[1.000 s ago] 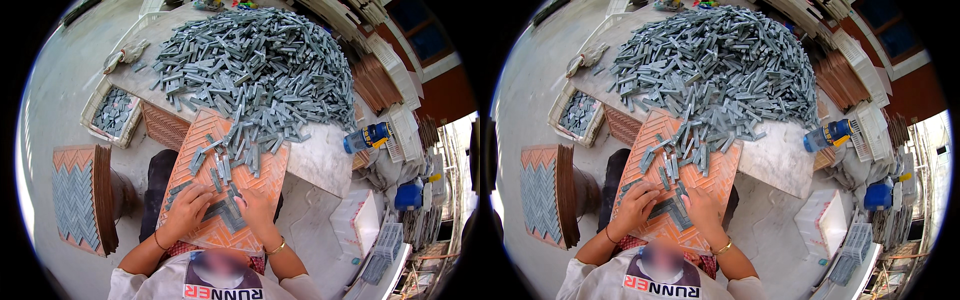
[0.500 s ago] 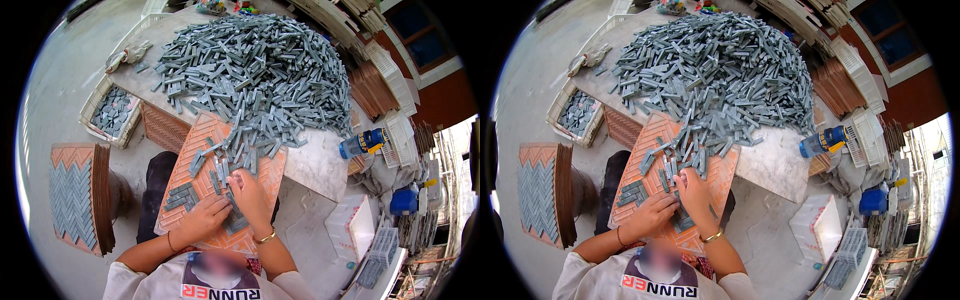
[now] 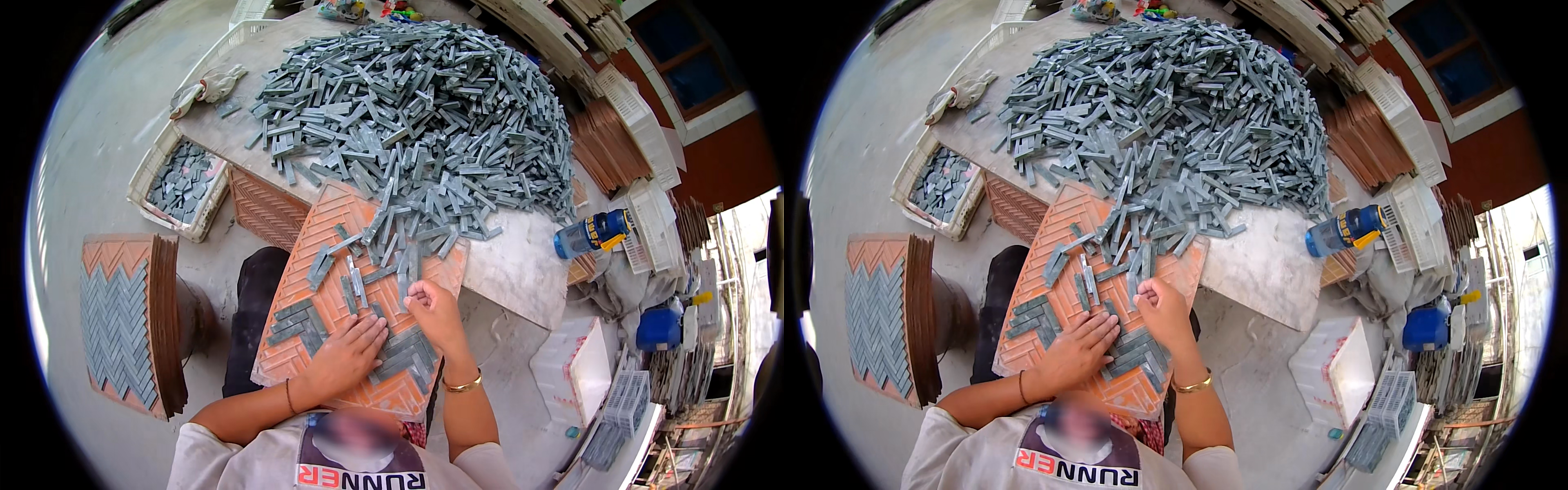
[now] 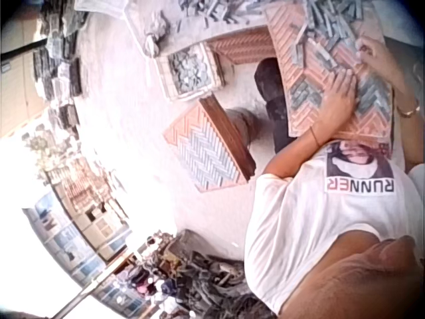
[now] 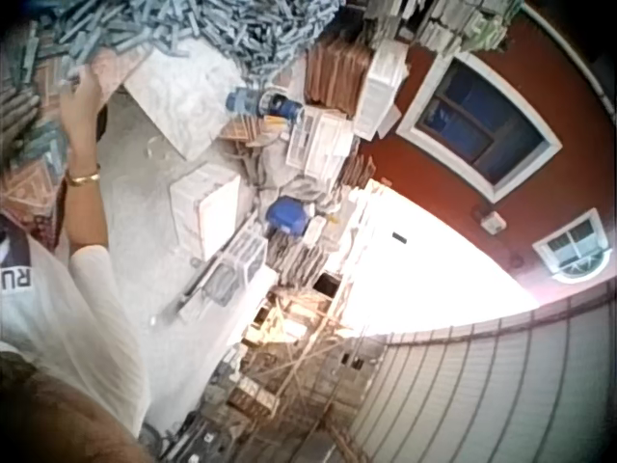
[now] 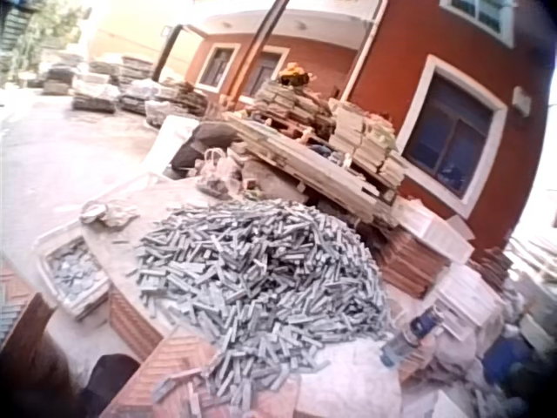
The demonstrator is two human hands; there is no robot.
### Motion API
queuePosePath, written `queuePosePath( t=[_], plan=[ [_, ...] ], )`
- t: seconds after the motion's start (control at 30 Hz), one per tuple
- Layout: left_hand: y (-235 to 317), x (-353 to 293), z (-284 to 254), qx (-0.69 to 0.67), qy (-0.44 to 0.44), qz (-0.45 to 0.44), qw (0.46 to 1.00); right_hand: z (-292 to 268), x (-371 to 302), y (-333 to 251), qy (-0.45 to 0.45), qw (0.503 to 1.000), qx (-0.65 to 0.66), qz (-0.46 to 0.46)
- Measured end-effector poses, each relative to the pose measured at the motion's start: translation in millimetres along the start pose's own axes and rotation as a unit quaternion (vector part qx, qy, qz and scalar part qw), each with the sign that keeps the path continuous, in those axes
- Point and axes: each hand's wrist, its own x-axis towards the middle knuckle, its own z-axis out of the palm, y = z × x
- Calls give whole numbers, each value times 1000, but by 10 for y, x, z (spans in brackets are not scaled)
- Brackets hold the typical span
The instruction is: The person assembles small gray rectangular tiles onto a square board in a herringbone pattern. They pick tiles from a nearby pile, place them one by one, and occasionally adjust the alignment. The person also stacks completed boards and retrieves a new board to continue the task.
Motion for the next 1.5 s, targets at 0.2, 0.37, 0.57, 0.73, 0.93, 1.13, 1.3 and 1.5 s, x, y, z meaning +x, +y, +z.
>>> queuePosePath(
  t=[0.2,0.37,0.57,0.73,0.93,1.13,1.3,1.5],
  plan=[
    [-52,24,26,21,15,28,999,1,-53,13,-73,995,-66,0],
    [-31,65,-10,-45,-2,2,999,74,-56,-60,-68,992,-106,6],
    [-55,14,46,-56,15,-3,998,147,-125,-118,-24,982,-186,-21],
    [-52,18,1,-56,22,-14,998,265,-275,-209,48,961,-249,-106],
    [-36,10,-18,-51,27,-14,998,271,-324,-177,78,959,-237,-133],
    [-30,53,-37,-37,28,-18,999,275,-318,-122,71,962,-221,-145],
    [-66,156,25,-9,49,-6,999,211,-148,-78,44,977,-174,-115],
    [-69,266,29,11,23,10,1000,14,143,-64,176,968,-144,-103]
  ],
)
